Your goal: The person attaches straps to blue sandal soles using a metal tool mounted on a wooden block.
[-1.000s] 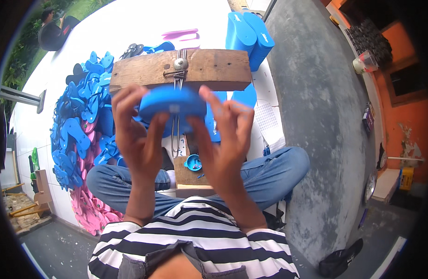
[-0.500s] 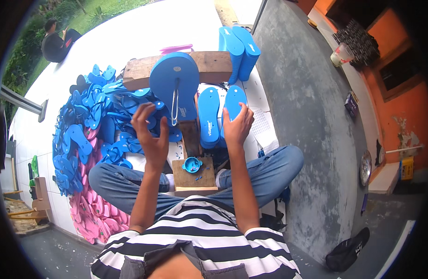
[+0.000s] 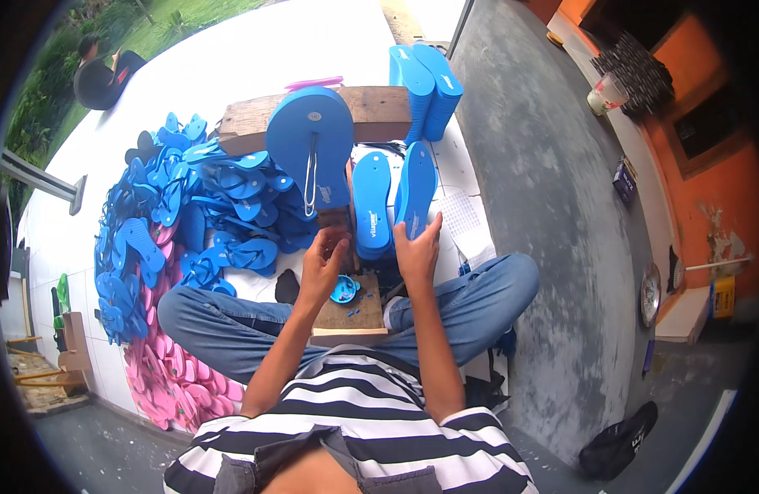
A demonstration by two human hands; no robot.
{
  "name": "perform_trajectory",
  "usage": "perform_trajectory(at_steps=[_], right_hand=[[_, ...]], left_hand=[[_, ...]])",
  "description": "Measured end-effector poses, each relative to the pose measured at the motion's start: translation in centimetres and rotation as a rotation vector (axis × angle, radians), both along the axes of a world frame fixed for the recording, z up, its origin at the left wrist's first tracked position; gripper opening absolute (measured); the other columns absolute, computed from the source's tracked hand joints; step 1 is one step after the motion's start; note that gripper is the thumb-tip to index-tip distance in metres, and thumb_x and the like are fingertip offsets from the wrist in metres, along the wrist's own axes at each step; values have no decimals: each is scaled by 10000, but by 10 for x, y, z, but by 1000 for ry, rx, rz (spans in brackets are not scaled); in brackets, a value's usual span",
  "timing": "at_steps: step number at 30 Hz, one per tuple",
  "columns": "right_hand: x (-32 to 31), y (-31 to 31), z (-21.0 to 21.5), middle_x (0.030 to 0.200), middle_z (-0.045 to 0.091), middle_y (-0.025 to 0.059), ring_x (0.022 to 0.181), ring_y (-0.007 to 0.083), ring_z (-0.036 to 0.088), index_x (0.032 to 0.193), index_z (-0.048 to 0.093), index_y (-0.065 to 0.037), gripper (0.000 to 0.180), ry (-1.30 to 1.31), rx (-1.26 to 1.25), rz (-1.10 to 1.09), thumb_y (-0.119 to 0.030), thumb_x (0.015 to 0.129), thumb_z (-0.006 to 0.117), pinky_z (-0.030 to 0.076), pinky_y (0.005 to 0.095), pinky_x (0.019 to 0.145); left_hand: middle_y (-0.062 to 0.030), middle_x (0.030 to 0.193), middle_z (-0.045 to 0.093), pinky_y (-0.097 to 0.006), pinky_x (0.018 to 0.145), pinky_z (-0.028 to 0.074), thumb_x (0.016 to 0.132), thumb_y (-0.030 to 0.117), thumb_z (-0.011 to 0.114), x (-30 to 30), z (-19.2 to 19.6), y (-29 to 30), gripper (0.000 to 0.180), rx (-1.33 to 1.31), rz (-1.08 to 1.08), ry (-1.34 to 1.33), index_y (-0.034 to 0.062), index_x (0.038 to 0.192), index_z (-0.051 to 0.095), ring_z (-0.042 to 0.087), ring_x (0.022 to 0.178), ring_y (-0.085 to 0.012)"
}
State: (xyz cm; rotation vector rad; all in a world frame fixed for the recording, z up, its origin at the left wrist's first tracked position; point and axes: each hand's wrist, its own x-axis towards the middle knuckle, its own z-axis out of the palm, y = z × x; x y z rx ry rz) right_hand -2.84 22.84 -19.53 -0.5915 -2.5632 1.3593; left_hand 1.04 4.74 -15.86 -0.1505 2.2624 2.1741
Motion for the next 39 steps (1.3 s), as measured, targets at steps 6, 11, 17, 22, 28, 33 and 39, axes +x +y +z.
perform_trajectory(at_steps=[6, 11, 17, 22, 28, 33, 39], right_hand=[[106, -23, 39, 1352, 361, 236, 1204, 355, 503, 1523, 11, 1, 1077, 208, -278, 372, -101, 766, 771, 395, 447, 1044], [111, -27, 66, 1346, 369, 202, 1275, 358, 442, 1522, 87, -9, 1056, 239, -74, 532, -103, 748, 798, 310, 461, 1122], [62, -31, 148, 1169, 574, 128, 1106, 321, 587, 1201, 569, -71, 520, 726, -93, 658, -67, 733, 798, 495, 433, 936], [44, -34, 171, 1040, 638, 87, 980, 286, 655, 1137, 583, -73, 433, 904, -12, 695, -37, 747, 767, 546, 411, 850], [28, -41, 182, 1048, 650, 96, 969, 286, 658, 1175, 579, -68, 425, 933, 20, 647, -59, 784, 746, 552, 397, 823], [20, -43, 188, 1087, 644, 96, 973, 288, 636, 1230, 577, -67, 458, 888, 59, 598, -98, 805, 745, 526, 404, 829], [27, -48, 201, 1129, 546, 104, 980, 241, 536, 1293, 586, -88, 542, 750, 71, 483, -114, 791, 788, 453, 365, 809]], left_hand=[[-87, 957, 678, -253, 680, 488, 910, 161, 695, -2, 52, 5, 359, -71, 9, 317, 1, 1205, 569, 621, 798, -148], [-76, 951, 704, -349, 864, 490, 794, 59, 765, 12, 100, -28, 370, -39, -167, 209, 35, 1137, 630, 585, 994, -219], [10, 1002, 708, -324, 795, 479, 609, 31, 803, 7, 136, -50, 410, -485, -268, 730, 112, 1003, 725, 549, 982, -210], [-93, 965, 683, -336, 751, 501, 621, 92, 838, 0, 145, -49, 389, -290, -88, 881, 78, 977, 684, 625, 860, -240], [-115, 940, 686, -356, 766, 524, 649, 76, 842, -12, 152, -48, 378, -236, -14, 884, 46, 983, 668, 650, 870, -256], [-133, 945, 671, -313, 750, 513, 644, 20, 834, -19, 151, -45, 385, -169, 9, 840, 20, 987, 659, 646, 864, -239], [-107, 957, 590, -254, 681, 477, 661, -17, 836, -20, 165, -39, 377, -54, 50, 643, -11, 988, 649, 580, 797, -152]])
